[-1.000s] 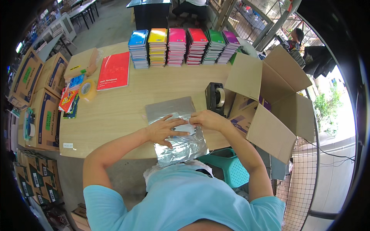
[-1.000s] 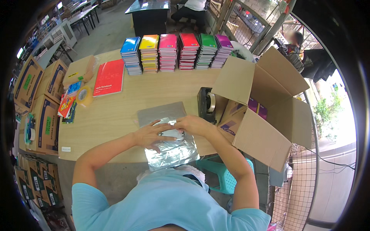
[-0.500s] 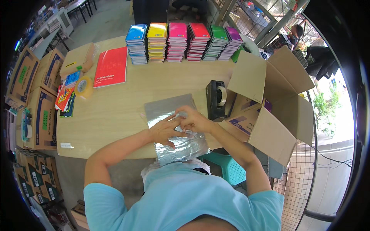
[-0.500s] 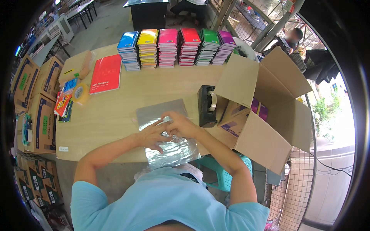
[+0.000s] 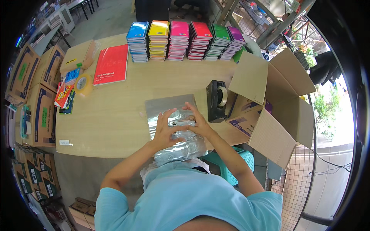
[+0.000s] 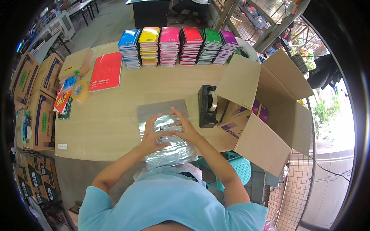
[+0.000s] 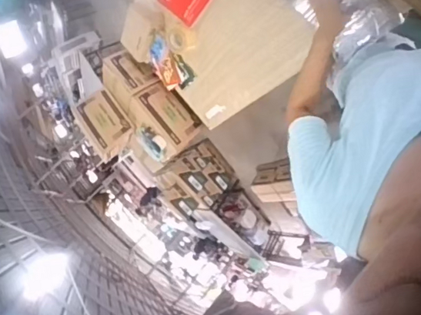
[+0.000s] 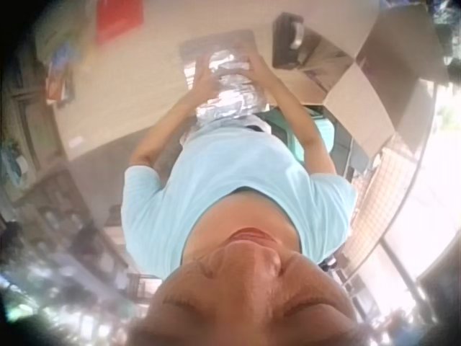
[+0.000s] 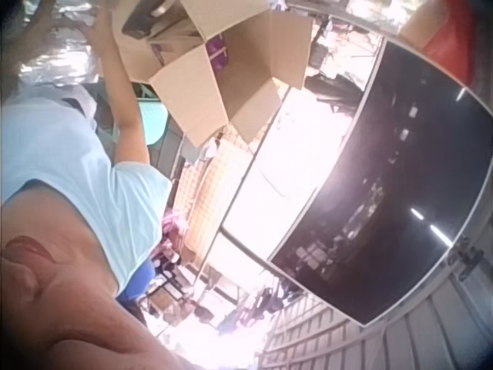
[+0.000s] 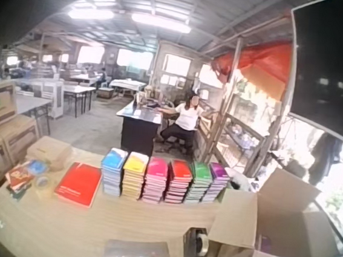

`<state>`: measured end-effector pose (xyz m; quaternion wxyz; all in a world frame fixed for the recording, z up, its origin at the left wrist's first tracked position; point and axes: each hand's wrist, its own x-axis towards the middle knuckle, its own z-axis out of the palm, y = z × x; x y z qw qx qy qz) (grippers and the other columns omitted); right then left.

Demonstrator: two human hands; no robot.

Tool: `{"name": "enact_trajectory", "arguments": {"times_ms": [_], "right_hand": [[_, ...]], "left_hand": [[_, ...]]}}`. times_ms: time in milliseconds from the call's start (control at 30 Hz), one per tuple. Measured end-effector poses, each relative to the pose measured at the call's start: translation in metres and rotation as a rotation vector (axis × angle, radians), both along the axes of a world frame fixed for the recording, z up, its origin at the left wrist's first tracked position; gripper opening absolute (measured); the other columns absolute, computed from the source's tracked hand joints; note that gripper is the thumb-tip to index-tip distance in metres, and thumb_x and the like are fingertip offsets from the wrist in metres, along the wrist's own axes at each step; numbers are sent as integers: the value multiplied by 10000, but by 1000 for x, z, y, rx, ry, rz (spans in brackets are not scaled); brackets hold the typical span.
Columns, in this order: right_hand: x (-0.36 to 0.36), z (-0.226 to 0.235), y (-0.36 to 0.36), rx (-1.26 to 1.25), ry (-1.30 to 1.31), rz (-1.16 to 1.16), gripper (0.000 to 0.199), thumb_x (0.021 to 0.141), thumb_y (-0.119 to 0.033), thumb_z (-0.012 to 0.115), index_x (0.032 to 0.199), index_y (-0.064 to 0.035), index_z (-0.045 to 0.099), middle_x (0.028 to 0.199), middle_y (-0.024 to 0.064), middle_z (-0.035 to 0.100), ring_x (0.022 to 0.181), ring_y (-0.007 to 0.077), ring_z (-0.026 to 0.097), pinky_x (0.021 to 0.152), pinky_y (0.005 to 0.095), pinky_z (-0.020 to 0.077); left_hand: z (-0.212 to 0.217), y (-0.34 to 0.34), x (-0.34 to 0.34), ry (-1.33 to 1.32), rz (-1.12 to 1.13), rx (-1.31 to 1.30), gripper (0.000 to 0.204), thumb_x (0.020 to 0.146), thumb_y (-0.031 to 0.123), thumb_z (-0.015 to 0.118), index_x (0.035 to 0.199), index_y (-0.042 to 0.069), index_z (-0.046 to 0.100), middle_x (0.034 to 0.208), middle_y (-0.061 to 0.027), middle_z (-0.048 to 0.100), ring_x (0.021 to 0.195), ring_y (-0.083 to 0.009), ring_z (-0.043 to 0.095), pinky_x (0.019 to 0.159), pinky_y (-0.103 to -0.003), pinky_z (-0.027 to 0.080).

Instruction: The person places stacks of notebooks into silver foil bags, seals them with tape, and puts the finished packages into a cardboard box.

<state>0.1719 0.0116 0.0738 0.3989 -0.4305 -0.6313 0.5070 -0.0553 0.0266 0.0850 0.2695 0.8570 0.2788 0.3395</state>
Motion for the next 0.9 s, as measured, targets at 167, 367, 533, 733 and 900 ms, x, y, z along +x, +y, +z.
{"name": "enact_trajectory", "arguments": {"times_ms": [167, 367, 533, 733, 900], "right_hand": [[6, -35, -8, -192, 423, -315, 1006, 764, 25, 733, 1556, -153, 140, 1363, 144, 448, 1127, 218, 534, 934, 342, 478], [-23, -19, -44, -34, 99, -361, 1087, 707, 41, 763, 1560, -125, 109, 1227, 107, 500, 1085, 196, 540, 957, 318, 433], [-23, -26, -41, -65, 204, -424, 1058, 689, 52, 767, 1548, -111, 171, 1117, 84, 535, 1059, 184, 550, 929, 313, 443], [-18, -35, -22, -178, 241, -560, 855, 736, 39, 747, 1473, -39, 319, 1077, 69, 571, 1032, 160, 553, 880, 296, 464], [-3, 11, -6, -30, -33, -381, 643, 809, -88, 762, 1379, -15, 474, 1232, 120, 561, 1124, 199, 550, 934, 304, 468]], "left_hand": [[-27, -11, 25, -218, 95, -109, 198, 723, 234, 823, 813, 100, 708, 1376, -220, 407, 1268, -410, 432, 1043, -565, 342], [-36, -23, 37, -361, 166, -377, 164, 778, 84, 774, 751, 24, 623, 1335, -179, 422, 1190, -335, 511, 990, -433, 428], [-36, -24, 44, -356, 256, -226, 230, 770, 50, 765, 863, 21, 557, 1253, -177, 501, 1109, -294, 566, 935, -383, 456], [-38, -1, 38, -375, 222, -728, 883, 725, 25, 802, 1369, 66, 199, 1050, -97, 587, 973, -165, 568, 896, -294, 448], [-51, 2, 39, -507, 197, -800, 901, 683, -17, 801, 1427, -21, 292, 969, -49, 594, 934, -134, 558, 886, -268, 446]]}}
